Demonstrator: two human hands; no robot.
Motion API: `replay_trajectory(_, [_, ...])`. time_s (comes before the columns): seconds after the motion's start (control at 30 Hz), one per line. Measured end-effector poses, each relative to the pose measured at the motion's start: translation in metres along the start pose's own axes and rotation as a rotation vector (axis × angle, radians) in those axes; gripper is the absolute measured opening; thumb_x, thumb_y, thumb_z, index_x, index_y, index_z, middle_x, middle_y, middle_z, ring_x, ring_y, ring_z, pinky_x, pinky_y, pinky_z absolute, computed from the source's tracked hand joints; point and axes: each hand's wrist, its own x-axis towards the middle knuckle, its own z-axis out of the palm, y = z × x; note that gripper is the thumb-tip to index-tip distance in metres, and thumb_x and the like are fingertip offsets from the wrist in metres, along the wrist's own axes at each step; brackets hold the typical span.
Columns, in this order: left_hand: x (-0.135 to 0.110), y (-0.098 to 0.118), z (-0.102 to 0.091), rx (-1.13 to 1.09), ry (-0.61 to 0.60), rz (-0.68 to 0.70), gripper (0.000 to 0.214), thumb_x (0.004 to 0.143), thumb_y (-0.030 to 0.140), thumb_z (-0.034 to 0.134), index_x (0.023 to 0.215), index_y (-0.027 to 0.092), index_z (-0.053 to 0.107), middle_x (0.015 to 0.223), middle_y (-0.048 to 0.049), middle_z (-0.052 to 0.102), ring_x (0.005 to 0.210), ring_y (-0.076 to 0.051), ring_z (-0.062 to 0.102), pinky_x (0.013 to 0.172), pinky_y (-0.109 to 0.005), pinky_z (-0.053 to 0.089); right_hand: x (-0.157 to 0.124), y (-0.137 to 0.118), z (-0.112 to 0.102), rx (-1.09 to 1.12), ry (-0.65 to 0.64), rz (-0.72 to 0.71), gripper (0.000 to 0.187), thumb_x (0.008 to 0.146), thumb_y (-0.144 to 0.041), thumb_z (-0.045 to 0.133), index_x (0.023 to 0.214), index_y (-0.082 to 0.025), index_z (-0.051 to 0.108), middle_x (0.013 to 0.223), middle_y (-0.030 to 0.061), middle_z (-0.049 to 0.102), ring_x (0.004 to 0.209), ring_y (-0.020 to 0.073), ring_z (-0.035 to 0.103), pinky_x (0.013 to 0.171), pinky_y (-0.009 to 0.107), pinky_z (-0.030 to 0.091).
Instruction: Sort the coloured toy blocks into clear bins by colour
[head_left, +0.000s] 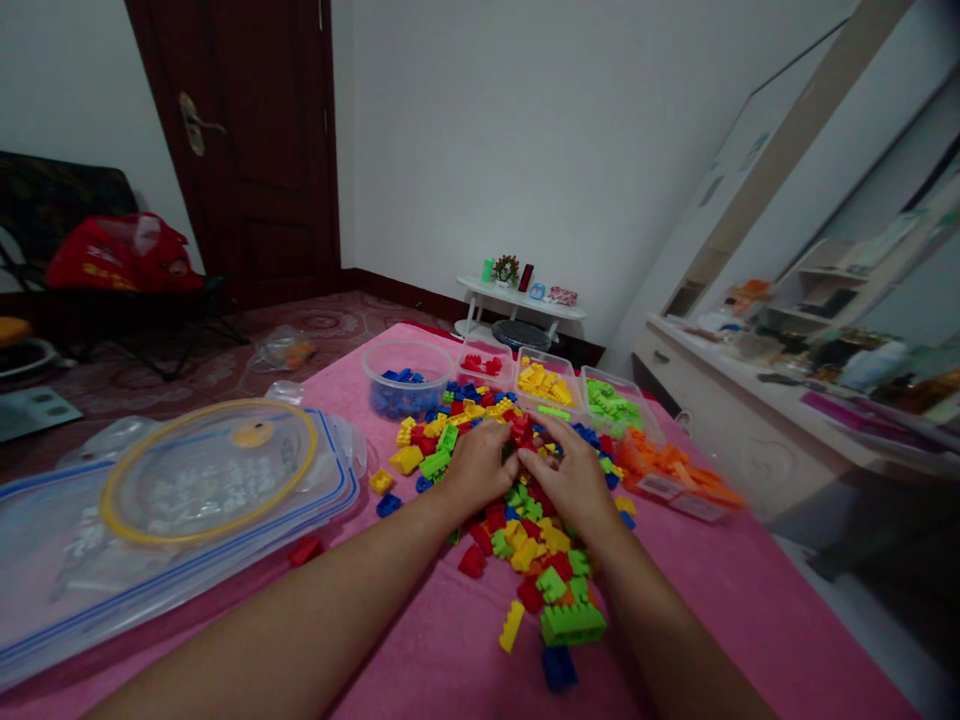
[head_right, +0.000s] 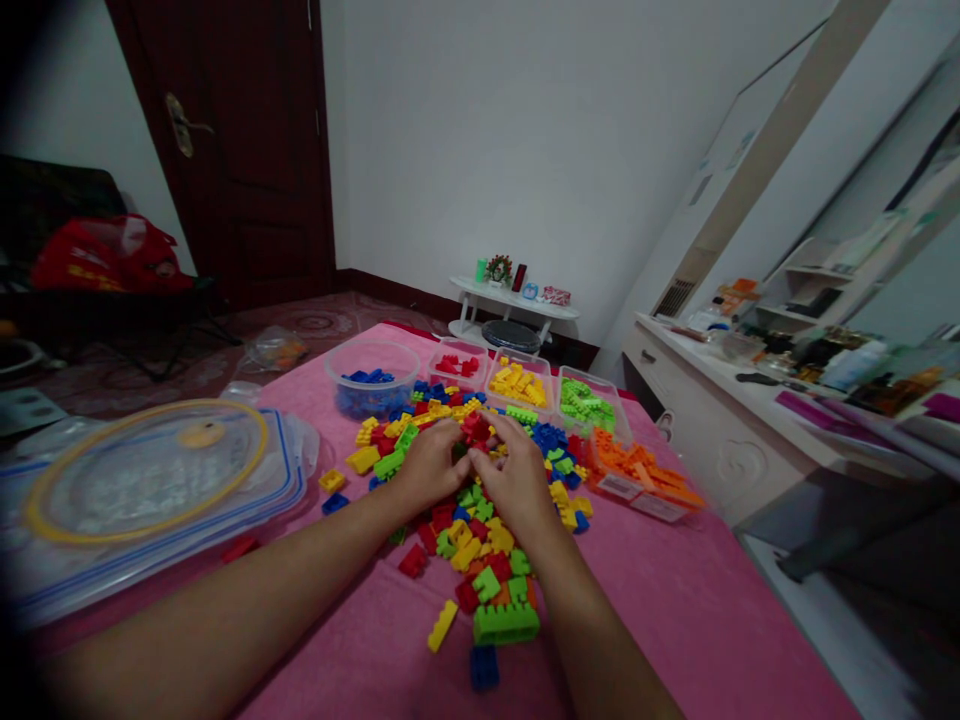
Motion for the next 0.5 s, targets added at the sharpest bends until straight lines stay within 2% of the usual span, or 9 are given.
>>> replay_trajectory(0.1, [-0.001, 0.002, -0.002, -0.001, -0.019, 0.032, 0.02, 0.077, 0.021, 0.054, 0.093, 0.02, 0.065, 0.086, -0.0065, 0.065, 0.085, -0.021, 0.059, 0.073, -0.03, 0.047, 0.001, 0.005, -0.001, -0.06, 0.033, 0.026, 0.031, 0.066, -0.022, 0.057, 0.096, -0.02, 0.065, 0.09, 0.0064, 0.066, 0.069, 0.0182, 0.06, 0.051, 0.026, 0.049])
replay_trajectory(0.23, [0.0, 0.003, -0.003, -0.062, 0.026, 0.016, 0.036, 0.078, 0.02, 0.054, 0.113, 0.021, 0.062, 0.099, -0.0058, 0.067, 0.093, -0.021, 0.059, 0.081, -0.032, 0.048, 0.019, 0.011, -0.012, -0.006, 0.038, 0.125, 0.025, 0.062, -0.024, 0.059, 0.086, -0.019, 0.062, 0.061, -0.0009, 0.061, 0.054, 0.0154, 0.057, 0.05, 0.026, 0.046])
replay_trajectory(0.3, [0.0, 0.002, -0.002, -0.086, 0.051, -0.007, 0.034, 0.08, 0.019, 0.053, 0.112, 0.02, 0.064, 0.099, -0.0056, 0.068, 0.093, -0.02, 0.059, 0.083, -0.032, 0.049, 0.038, 0.009, -0.02, 0.031, 0.022, 0.167, 0.024, 0.059, -0.026, 0.062, 0.082, -0.019, 0.062, 0.06, -0.0014, 0.062, 0.052, 0.0148, 0.057, 0.048, 0.024, 0.045])
replay_trajectory(0.37, [0.001, 0.001, -0.001, -0.104, 0.048, -0.01, 0.027, 0.081, 0.018, 0.051, 0.102, 0.021, 0.069, 0.096, -0.0043, 0.069, 0.092, -0.02, 0.06, 0.083, -0.031, 0.049, 0.062, 0.006, -0.024, 0.061, -0.006, 0.218, 0.022, 0.057, -0.026, 0.065, 0.078, -0.019, 0.063, 0.067, 0.0008, 0.066, 0.057, 0.0158, 0.061, 0.046, 0.023, 0.046])
replay_trajectory(0.5, [0.002, -0.002, 0.001, -0.12, 0.034, 0.001, 0.023, 0.08, 0.016, 0.051, 0.09, 0.022, 0.071, 0.09, -0.0025, 0.07, 0.089, -0.019, 0.06, 0.08, -0.03, 0.049, 0.115, 0.006, -0.017, 0.038, -0.038, 0.324, 0.012, 0.058, -0.02, 0.067, 0.068, -0.017, 0.063, 0.066, 0.0054, 0.069, 0.058, 0.019, 0.065, 0.043, 0.022, 0.045])
